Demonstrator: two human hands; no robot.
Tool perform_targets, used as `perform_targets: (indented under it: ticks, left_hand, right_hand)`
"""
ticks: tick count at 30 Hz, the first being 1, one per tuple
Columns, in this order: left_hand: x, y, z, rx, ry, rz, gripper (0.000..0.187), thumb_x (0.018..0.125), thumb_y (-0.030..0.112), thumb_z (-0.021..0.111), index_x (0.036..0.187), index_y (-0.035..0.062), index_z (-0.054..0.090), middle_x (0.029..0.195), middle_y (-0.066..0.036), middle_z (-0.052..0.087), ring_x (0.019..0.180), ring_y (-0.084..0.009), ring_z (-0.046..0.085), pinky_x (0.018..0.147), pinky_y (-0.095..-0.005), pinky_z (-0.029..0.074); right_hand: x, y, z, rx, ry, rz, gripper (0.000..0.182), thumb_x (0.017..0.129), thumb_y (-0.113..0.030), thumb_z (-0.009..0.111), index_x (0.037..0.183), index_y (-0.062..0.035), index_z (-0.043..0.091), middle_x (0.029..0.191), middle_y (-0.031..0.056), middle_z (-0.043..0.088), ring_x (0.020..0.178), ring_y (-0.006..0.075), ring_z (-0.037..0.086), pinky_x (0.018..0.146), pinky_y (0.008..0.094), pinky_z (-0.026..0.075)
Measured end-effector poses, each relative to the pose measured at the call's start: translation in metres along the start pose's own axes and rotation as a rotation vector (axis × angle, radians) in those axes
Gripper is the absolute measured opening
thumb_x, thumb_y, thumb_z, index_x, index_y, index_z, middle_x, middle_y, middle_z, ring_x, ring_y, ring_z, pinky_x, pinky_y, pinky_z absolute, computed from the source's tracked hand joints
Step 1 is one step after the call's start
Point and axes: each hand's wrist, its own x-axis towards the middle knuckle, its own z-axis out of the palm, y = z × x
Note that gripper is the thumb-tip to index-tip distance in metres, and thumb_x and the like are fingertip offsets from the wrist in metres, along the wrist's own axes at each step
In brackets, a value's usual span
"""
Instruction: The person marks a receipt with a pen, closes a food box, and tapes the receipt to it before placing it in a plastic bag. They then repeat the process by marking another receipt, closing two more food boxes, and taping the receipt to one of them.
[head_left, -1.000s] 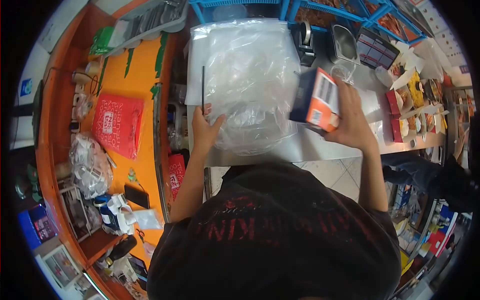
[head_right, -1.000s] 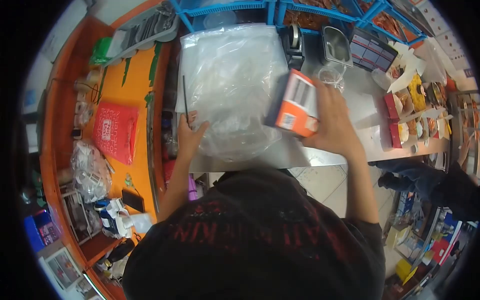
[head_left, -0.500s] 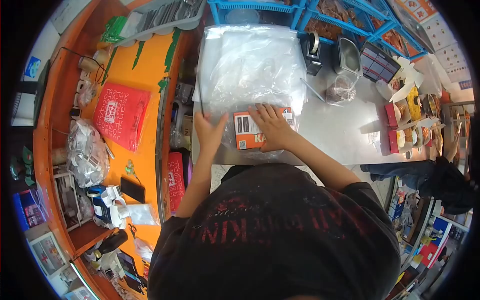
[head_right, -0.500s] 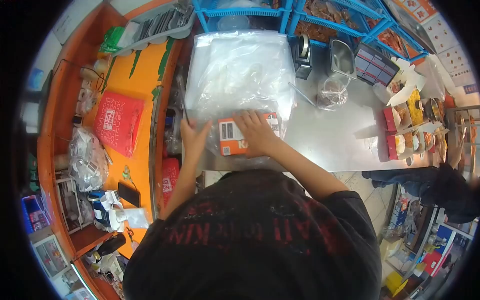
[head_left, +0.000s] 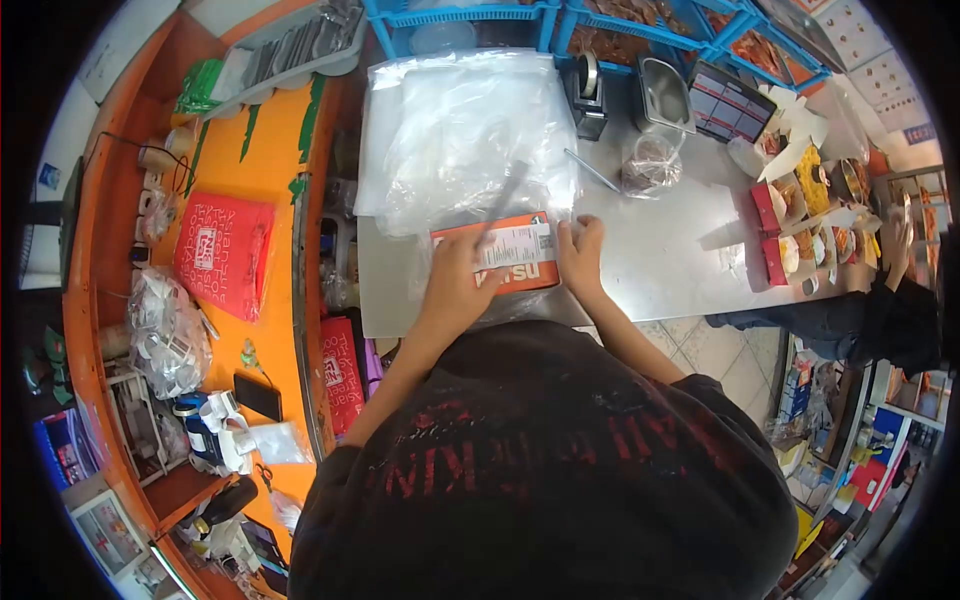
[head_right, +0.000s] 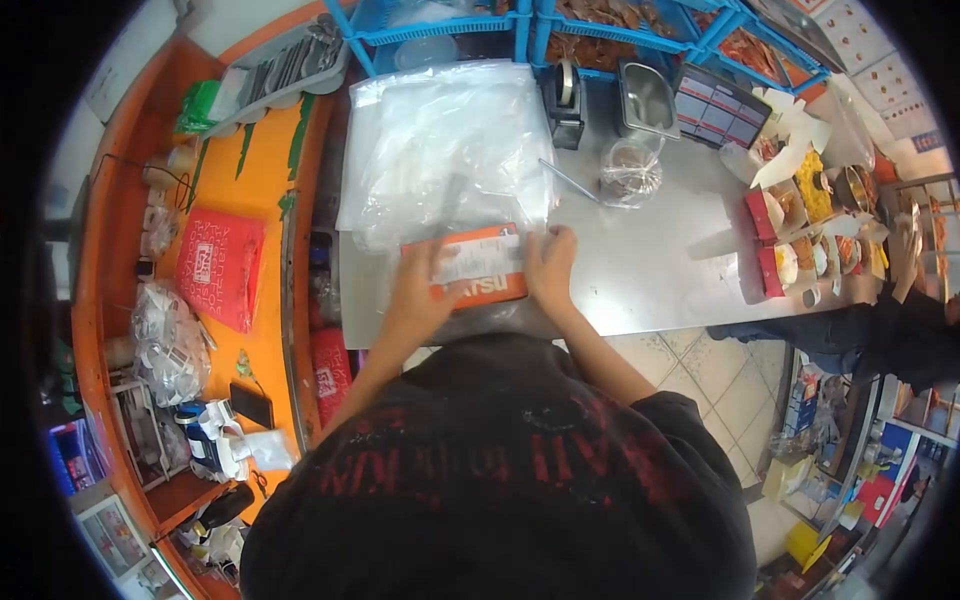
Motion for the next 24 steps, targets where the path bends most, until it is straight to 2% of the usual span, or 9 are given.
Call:
perform_targets:
  ticks: [2, 6, 11, 12, 14, 17, 19, 22, 24]
  left_hand:
    - [0.005, -0.015, 0.022, 0.233, -0.168, 0.132, 0.051, 0.068, 0.017, 0.075, 0.109, 0.0021, 0.048, 0.1, -0.014, 0.054, 0.099, -0.0311, 0.05, 0.084, -0.0398, 0.04]
    - [0.006, -0.024, 0.026, 0.239, -0.187, 0.147, 0.056, 0.067, 0.02, 0.076, 0.112, 0.0026, 0.047, 0.109, -0.016, 0.053, 0.108, -0.0345, 0.045, 0.091, -0.0418, 0.036]
    - [0.002, -0.021, 0.012, 0.241, -0.274, 0.116, 0.058, 0.065, 0.019, 0.076, 0.112, 0.0026, 0.046, 0.109, -0.018, 0.052, 0.104, -0.0355, 0.049, 0.091, -0.0428, 0.036]
    - [-0.001, -0.016, 0.005, 0.247, -0.272, 0.114, 0.058, 0.065, 0.019, 0.076, 0.112, 0.0026, 0.046, 0.109, -0.018, 0.052, 0.104, -0.0355, 0.049, 0.091, -0.0428, 0.036]
    - [-0.006, -0.002, -0.013, 0.512, 0.358, 0.169, 0.057, 0.065, 0.017, 0.076, 0.109, -0.0002, 0.044, 0.101, -0.019, 0.054, 0.092, -0.0338, 0.054, 0.084, -0.04, 0.041]
    - [-0.009, -0.082, -0.032, 0.101, 0.226, -0.31, 0.052, 0.065, 0.015, 0.076, 0.101, -0.0021, 0.043, 0.09, -0.017, 0.054, 0.083, -0.0293, 0.056, 0.075, -0.0378, 0.043]
    - [0.002, -0.065, -0.072, 0.045, 0.154, -0.33, 0.05, 0.065, 0.015, 0.076, 0.098, -0.002, 0.042, 0.088, -0.016, 0.054, 0.08, -0.0261, 0.055, 0.072, -0.0368, 0.044]
    - [0.011, 0.019, -0.118, 0.42, 0.171, -0.128, 0.037, 0.073, 0.015, 0.071, 0.087, -0.0006, 0.041, 0.082, -0.013, 0.053, 0.073, -0.0173, 0.054, 0.063, -0.0341, 0.044]
    - [0.018, 0.078, -0.132, 0.253, 0.111, -0.19, 0.031, 0.077, 0.016, 0.067, 0.086, -0.0006, 0.043, 0.077, -0.012, 0.052, 0.071, -0.0177, 0.054, 0.062, -0.0334, 0.044]
  right_hand:
    - [-0.008, 0.044, 0.02, 0.378, -0.3, 0.59, 0.039, 0.079, -0.02, 0.064, 0.108, 0.0041, 0.052, 0.107, 0.0217, 0.056, 0.091, 0.0286, 0.055, 0.078, 0.0377, 0.044]
    - [0.042, -0.021, -0.066, 0.447, -0.659, 0.75, 0.033, 0.079, -0.019, 0.065, 0.101, 0.0027, 0.053, 0.098, 0.0174, 0.059, 0.08, 0.0229, 0.056, 0.068, 0.0321, 0.045]
    - [0.044, -0.028, -0.08, 0.249, -0.345, 0.156, 0.041, 0.078, -0.018, 0.07, 0.108, 0.0043, 0.052, 0.098, 0.0115, 0.056, 0.08, 0.0156, 0.054, 0.065, 0.023, 0.046]
    - [0.045, -0.03, -0.074, 0.255, -0.347, 0.155, 0.041, 0.078, -0.018, 0.07, 0.108, 0.0043, 0.052, 0.098, 0.0115, 0.056, 0.08, 0.0156, 0.054, 0.065, 0.023, 0.046]
    - [0.052, -0.032, -0.056, 0.26, -0.562, 0.451, 0.058, 0.073, -0.025, 0.073, 0.116, 0.004, 0.048, 0.109, 0.0191, 0.058, 0.081, 0.0229, 0.056, 0.069, 0.0307, 0.046]
    - [0.061, -0.018, -0.042, 0.343, -0.606, 0.326, 0.062, 0.07, -0.026, 0.074, 0.12, -0.0019, 0.047, 0.114, 0.0211, 0.055, 0.088, 0.0272, 0.057, 0.075, 0.0324, 0.047]
    - [0.073, -0.039, -0.057, 0.358, -0.627, 0.277, 0.065, 0.068, -0.026, 0.074, 0.122, -0.0038, 0.046, 0.116, 0.022, 0.053, 0.092, 0.0286, 0.056, 0.078, 0.0339, 0.048]
    - [0.077, -0.057, -0.098, 0.117, -0.369, -0.073, 0.065, 0.067, -0.026, 0.074, 0.123, -0.0042, 0.047, 0.116, 0.0241, 0.051, 0.096, 0.0304, 0.054, 0.079, 0.0383, 0.047]
    - [0.1, -0.033, -0.113, -0.391, 0.172, -0.284, 0.066, 0.066, -0.028, 0.075, 0.122, -0.0045, 0.048, 0.113, 0.0226, 0.051, 0.102, 0.0337, 0.05, 0.085, 0.0419, 0.044]
